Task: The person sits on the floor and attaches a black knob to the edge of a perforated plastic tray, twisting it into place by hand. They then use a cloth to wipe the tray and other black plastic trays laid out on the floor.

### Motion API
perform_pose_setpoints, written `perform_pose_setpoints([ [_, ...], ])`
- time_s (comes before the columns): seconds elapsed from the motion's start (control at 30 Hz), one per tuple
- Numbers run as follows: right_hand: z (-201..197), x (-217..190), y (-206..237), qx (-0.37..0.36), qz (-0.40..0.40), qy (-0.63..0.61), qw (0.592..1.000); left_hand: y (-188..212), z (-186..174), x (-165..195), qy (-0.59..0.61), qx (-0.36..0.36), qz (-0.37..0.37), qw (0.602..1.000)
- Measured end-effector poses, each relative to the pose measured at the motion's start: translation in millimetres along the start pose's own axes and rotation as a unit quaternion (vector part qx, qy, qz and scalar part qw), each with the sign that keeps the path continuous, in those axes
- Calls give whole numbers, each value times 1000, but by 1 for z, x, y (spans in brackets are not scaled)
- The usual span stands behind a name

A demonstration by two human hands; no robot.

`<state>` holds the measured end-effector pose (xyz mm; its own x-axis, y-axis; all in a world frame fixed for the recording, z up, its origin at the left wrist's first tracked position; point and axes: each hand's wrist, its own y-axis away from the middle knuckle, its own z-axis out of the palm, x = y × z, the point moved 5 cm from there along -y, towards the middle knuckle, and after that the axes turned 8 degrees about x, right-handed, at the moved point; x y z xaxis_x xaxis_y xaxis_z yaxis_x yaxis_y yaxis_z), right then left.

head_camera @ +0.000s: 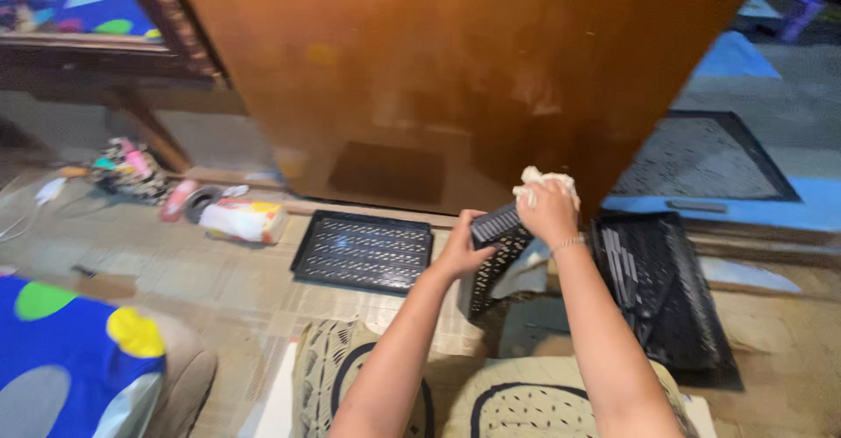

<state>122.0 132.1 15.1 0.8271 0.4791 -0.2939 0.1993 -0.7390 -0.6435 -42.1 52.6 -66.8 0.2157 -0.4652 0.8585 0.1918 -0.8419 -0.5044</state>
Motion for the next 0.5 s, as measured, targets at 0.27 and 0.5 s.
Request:
perform_pose_setpoints([
  [0.27, 13, 78, -16, -150, 245, -519, 805, 4, -4, 0, 35, -61, -88, 994],
  [0.5, 12, 71, 1, -94, 245, -622, 738, -2, -35, 44, -130, -90, -53, 986],
])
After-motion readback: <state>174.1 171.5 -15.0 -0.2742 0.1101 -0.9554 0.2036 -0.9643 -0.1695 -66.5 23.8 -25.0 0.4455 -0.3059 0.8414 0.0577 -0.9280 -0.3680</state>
